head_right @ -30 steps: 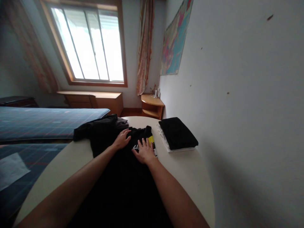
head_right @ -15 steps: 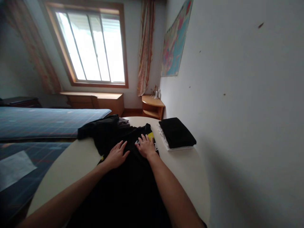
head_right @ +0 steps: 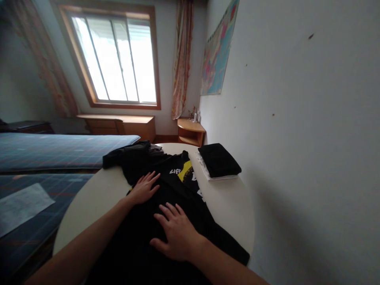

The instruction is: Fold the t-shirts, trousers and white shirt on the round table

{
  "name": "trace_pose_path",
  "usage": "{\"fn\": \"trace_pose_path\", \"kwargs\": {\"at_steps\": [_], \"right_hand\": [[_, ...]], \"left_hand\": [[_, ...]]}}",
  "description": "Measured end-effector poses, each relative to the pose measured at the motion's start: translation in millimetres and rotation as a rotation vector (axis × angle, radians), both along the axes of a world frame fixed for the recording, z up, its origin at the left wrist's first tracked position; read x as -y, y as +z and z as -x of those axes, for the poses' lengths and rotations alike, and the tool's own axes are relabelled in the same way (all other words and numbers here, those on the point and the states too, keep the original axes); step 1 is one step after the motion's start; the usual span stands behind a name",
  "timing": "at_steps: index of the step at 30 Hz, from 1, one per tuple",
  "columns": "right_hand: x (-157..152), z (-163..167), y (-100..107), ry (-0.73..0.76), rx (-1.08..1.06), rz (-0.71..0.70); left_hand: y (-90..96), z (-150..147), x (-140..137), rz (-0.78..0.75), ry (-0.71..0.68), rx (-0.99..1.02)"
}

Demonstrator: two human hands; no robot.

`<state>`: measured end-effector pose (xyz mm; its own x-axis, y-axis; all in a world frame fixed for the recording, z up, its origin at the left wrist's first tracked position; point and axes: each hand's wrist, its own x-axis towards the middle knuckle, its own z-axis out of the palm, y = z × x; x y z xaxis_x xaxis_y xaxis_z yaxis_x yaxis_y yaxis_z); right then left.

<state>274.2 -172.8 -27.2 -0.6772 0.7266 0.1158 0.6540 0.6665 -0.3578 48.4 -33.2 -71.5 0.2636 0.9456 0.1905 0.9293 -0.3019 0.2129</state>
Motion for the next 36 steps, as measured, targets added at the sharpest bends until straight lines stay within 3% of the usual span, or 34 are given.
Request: {"fn": "trace_pose_path", "kwargs": {"at_steps": [4,6,12,15,20,25,30,36], "right_hand": [[16,-2,2,0.085,-0.03,0.064],[12,-6,6,0.058,-0.053,0.049],[-17,-38,24,-0.493,0.099,-0.181],[-23,-54,28,-0.615,0.238,-0.163],[-28,-68,31,-0.647,0.281,-0.061],[-39,-77,44,-0.691,0.037,0.085],[-39,-74,51,-0.601,-0.146,0.06],[-37,-69,40,-0.486,-0.202,0.184]], "left_hand": [[4.0,0,4,0.019,-0.027,-0.023],[4.6,1,4,0.028,-0.043,-0.033],[3.5,2,2,0.038,-0.058,-0.065],[4.5,1,2,0.049,-0.058,-0.08],[7.2,1,3,0.05,-0.054,-0.079],[8.5,1,4,0.043,-0.058,-0.074],[5.2,1,3,0.029,-0.061,-0.05],[10.1,1,7,-0.065,-0.104,0.015]]}}
